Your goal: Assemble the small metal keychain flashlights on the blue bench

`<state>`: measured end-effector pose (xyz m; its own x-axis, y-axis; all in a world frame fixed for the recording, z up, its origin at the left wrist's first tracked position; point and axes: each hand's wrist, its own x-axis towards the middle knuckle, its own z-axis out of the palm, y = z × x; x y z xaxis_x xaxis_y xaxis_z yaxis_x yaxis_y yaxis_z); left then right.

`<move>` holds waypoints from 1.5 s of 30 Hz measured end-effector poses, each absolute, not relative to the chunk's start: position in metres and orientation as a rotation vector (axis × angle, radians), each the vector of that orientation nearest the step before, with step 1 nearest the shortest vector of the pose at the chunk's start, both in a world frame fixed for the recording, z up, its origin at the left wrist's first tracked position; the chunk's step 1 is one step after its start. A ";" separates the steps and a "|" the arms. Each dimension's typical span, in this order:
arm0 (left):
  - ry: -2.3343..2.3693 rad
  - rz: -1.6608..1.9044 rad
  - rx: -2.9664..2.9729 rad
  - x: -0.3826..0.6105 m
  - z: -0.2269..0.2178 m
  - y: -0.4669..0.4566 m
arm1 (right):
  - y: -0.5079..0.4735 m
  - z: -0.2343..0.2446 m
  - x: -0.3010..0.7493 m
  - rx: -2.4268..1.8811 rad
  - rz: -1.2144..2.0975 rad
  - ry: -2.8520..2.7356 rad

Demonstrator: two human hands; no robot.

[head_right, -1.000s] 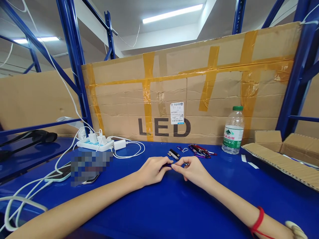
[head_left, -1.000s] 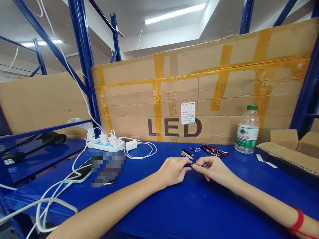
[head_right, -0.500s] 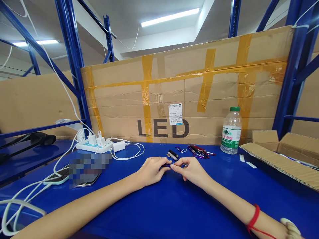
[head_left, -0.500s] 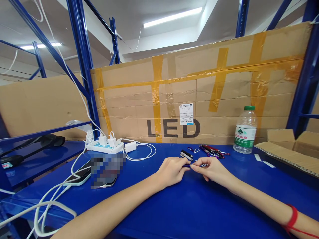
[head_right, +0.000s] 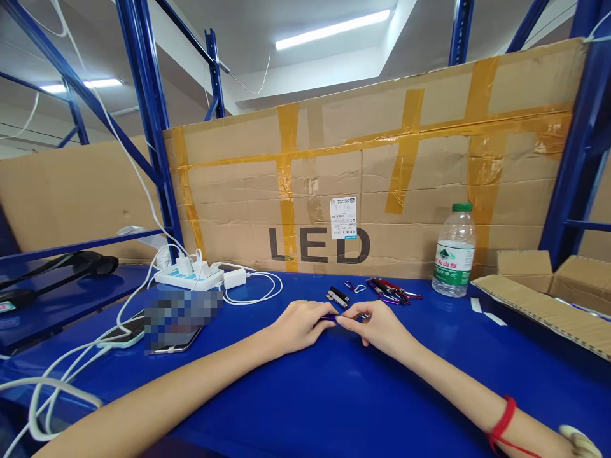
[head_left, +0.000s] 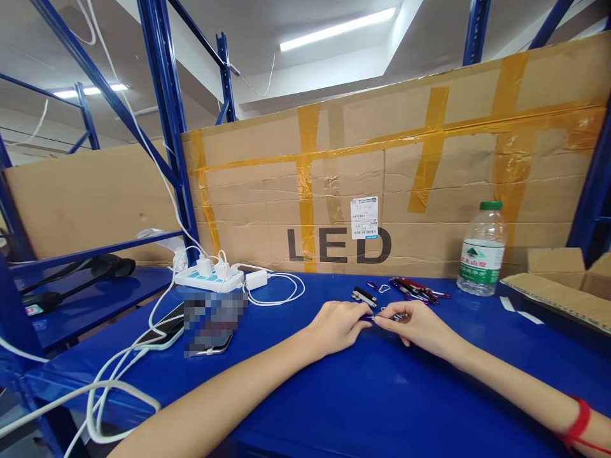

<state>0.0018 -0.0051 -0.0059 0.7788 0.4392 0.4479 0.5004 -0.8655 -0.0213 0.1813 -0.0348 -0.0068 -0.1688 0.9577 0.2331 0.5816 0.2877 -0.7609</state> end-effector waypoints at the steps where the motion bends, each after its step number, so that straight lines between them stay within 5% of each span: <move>1: -0.757 -0.660 -2.830 0.002 -0.006 -0.005 | -0.034 -0.007 0.182 -1.380 0.675 -1.853; 45: -0.819 -0.611 -2.710 0.006 -0.005 -0.005 | -0.041 0.000 0.180 -1.346 0.613 -1.862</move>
<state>0.0062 -0.0052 -0.0053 0.7546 0.4703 0.4575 0.5728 -0.8123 -0.1097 0.1803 -0.0414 -0.0001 -0.1706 0.9416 0.2904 0.5848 0.3340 -0.7392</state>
